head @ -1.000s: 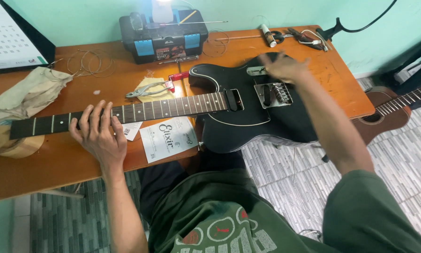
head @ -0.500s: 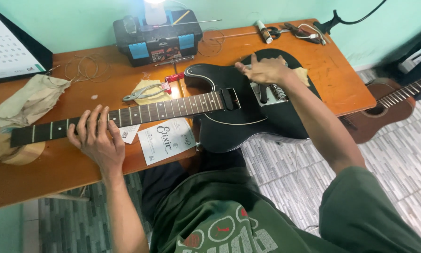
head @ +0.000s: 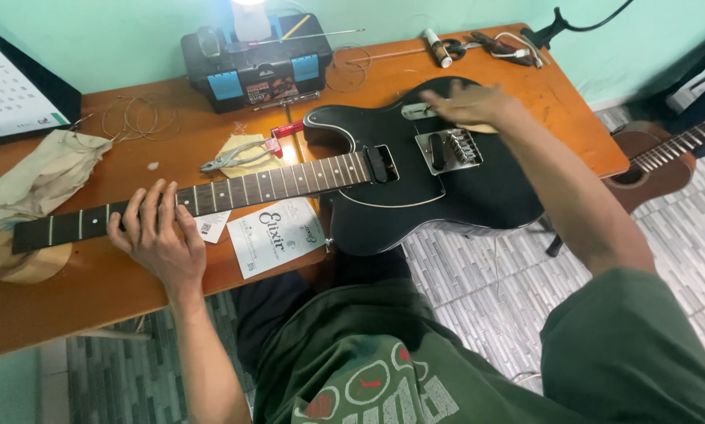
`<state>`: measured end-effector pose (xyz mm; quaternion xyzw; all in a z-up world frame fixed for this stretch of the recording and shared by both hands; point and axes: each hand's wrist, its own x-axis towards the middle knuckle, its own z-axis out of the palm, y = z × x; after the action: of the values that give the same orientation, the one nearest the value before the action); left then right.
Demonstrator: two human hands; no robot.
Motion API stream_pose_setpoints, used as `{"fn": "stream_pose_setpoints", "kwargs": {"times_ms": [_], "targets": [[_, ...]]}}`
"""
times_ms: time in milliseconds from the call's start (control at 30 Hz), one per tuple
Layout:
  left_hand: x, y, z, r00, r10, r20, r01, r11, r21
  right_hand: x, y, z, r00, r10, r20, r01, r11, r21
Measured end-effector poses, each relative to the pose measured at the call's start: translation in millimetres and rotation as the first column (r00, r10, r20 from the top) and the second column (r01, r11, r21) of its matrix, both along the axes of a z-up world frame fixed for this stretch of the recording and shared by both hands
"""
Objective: Cleaning the surface of an electric guitar using a spray cleaner and a cloth on a workbench.
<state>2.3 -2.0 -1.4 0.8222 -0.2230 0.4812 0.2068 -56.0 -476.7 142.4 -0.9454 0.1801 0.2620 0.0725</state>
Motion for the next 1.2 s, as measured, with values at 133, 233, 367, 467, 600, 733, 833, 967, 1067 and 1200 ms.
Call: {"fn": "stream_pose_setpoints", "kwargs": {"times_ms": [133,233,367,467,600,733,833,967,1067,1200], "targets": [[0.2,0.1,0.7,1.0,-0.005,-0.007,0.005,1.0,-0.007,-39.8,-40.1,8.6,0.946,-0.3,0.124,0.276,0.945,0.177],[-0.3,0.8,0.7,1.0,0.003,0.002,-0.003,1.0,-0.005,-81.4,-53.5,-9.5,0.933,-0.34,0.122,0.304,0.921,0.242],[-1.4,1.1,-0.9,1.0,0.008,0.001,-0.008,1.0,-0.003,-147.2,-18.7,-14.2,0.976,0.139,0.169,-0.16,0.979,0.122],[1.9,-0.8,-2.9,0.999,0.013,0.029,-0.013,1.0,-0.004,-166.9,-31.9,-38.2,0.947,-0.041,0.318,0.024,0.998,0.056],[3.1,1.3,-3.9,0.999,0.033,-0.009,-0.033,0.999,0.019,-153.2,-79.7,-100.5,0.585,0.097,0.805,-0.259,0.963,0.072],[20.9,13.3,-30.9,0.996,-0.021,-0.082,0.022,1.0,0.014,-101.9,-147.1,-175.3,0.449,0.103,0.888,-0.04,0.995,-0.095],[0.3,-1.5,3.0,0.999,0.037,-0.023,-0.038,0.999,-0.009,-83.9,-133.2,-157.0,0.508,0.02,0.861,-0.068,0.998,0.017],[-0.5,-0.4,-3.7,0.998,0.038,-0.048,-0.039,0.999,-0.018,-88.1,-81.5,-115.4,0.773,-0.246,0.584,0.193,0.969,0.153],[4.7,0.4,-5.4,0.995,0.067,-0.076,-0.067,0.998,0.003,-112.1,-85.0,-126.2,0.943,-0.134,0.303,0.172,0.98,-0.103],[5.4,0.7,-6.3,0.994,0.064,-0.091,-0.064,0.998,0.007,-175.0,-60.8,-97.5,0.991,-0.035,0.131,0.052,0.991,-0.126]]}}
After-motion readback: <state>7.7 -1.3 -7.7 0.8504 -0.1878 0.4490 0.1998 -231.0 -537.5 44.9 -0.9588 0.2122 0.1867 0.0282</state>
